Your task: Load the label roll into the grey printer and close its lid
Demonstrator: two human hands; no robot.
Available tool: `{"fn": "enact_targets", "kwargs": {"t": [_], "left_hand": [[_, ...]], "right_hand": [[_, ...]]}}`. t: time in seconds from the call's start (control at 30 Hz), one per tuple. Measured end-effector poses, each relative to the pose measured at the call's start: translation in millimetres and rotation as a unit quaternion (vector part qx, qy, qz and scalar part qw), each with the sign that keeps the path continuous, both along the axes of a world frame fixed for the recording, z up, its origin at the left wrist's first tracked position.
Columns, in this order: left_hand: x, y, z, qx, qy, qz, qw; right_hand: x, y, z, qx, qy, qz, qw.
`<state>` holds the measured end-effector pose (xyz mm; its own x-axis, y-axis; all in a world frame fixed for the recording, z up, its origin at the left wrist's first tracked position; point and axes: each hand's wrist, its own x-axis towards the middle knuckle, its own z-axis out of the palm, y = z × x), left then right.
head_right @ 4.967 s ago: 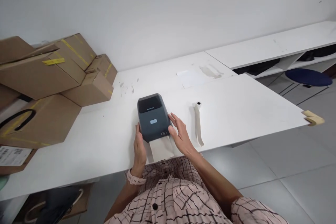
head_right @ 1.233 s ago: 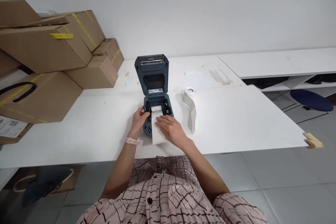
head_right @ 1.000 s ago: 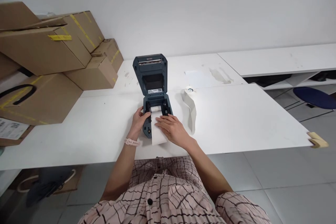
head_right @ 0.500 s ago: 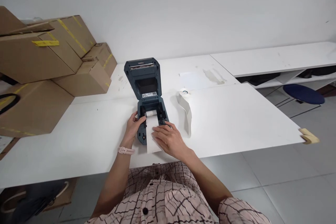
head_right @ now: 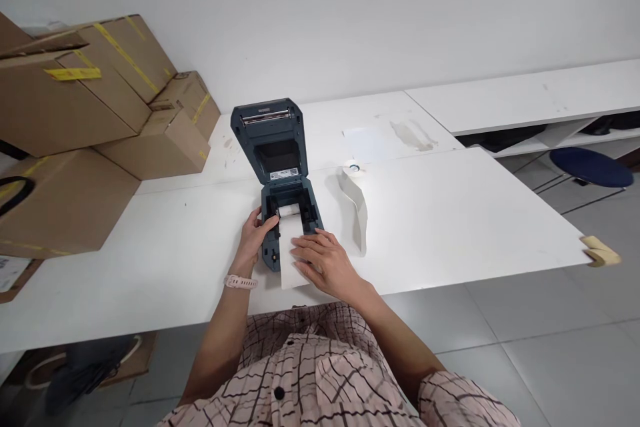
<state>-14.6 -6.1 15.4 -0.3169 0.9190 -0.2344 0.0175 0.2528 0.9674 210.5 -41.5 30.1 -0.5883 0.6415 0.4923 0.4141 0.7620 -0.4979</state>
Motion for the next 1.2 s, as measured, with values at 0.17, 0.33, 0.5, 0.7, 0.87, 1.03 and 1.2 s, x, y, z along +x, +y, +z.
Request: {"fn": "enact_targets", "kwargs": {"t": [0.17, 0.33, 0.5, 0.7, 0.87, 1.03, 1.2], "left_hand": [[-1.5, -0.1, -2.6, 0.006, -0.001, -0.006, 1.000], [-2.8, 0.4, -5.9, 0.007, -0.002, -0.007, 1.000], [-4.0, 0.4, -8.6, 0.010, 0.010, -0.003, 1.000], [-5.7, 1.5, -10.5, 0.008, 0.003, -0.010, 1.000], [-5.2, 2.2, -10.8, 0.015, -0.007, -0.014, 1.000], [-4.6, 1.1, -9.4, 0.010, -0.003, -0.017, 1.000], [-2.9, 0.5, -4.6, -0.001, 0.000, -0.009, 1.000]], "right_hand": [[1.8, 0.1, 1.0, -0.008, -0.011, 0.001, 1.000], [2.6, -0.6, 1.5, -0.018, -0.001, 0.006, 1.000], [3.2, -1.9, 0.3, -0.021, -0.001, 0.006, 1.000], [4.6, -3.8, -0.8, -0.014, -0.005, 0.004, 1.000], [5.5, -6.0, 1.2, -0.028, -0.010, 0.007, 1.000], [6.2, -6.8, 1.7, -0.031, -0.002, 0.006, 0.999], [6.2, -6.2, 0.9, -0.040, -0.004, 0.012, 0.999]]}}
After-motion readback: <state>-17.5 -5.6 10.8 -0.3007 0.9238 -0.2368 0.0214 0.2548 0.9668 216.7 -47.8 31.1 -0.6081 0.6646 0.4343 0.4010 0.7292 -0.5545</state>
